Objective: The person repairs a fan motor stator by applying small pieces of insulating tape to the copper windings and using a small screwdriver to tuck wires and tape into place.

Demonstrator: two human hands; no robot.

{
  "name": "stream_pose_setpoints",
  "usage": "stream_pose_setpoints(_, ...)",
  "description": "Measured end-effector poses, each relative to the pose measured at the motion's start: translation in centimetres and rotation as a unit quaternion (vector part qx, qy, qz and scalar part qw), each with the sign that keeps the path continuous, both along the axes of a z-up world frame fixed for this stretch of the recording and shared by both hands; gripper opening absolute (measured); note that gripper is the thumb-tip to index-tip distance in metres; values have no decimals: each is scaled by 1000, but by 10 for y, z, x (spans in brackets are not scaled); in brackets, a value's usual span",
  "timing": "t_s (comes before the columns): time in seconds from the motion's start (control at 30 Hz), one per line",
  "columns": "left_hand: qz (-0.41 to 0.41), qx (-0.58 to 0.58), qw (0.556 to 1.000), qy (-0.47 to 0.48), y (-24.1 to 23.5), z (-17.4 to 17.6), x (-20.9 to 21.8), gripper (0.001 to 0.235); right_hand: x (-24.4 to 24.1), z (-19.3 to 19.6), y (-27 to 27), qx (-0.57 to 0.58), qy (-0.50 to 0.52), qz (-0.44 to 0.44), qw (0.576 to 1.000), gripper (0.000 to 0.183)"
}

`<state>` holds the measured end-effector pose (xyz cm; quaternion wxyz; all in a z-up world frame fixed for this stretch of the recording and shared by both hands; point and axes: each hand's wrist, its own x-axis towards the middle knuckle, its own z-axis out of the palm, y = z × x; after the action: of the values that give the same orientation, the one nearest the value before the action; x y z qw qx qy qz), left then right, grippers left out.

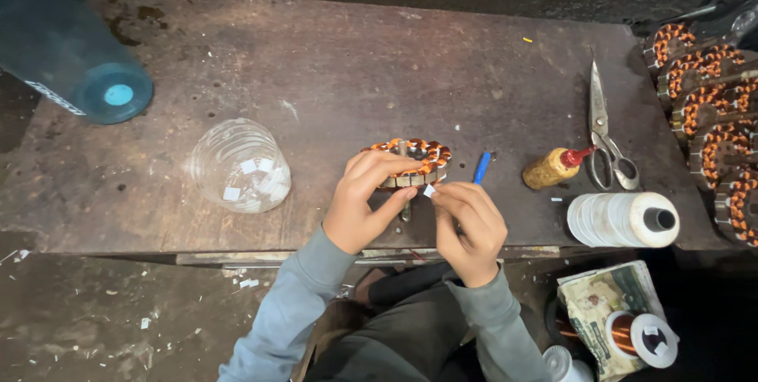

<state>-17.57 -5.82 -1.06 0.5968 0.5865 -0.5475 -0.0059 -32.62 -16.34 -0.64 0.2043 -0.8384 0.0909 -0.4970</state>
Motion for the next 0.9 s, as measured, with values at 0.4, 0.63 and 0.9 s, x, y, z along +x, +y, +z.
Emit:
stream_pose_setpoints(0.4,-1,0,1000,0,0,-2,1,30,4,-4,3,-211,38,-19,977,34)
stream_pose_setpoints(0.63,-5,3,1000,4,1,-1,2,31,5,-10,-3,-220,18,-17,975,30)
stream_pose_setpoints(0.9,-11,1,1000,8,1,-1,2,30,4,2,-7,-246,49,9,968,30)
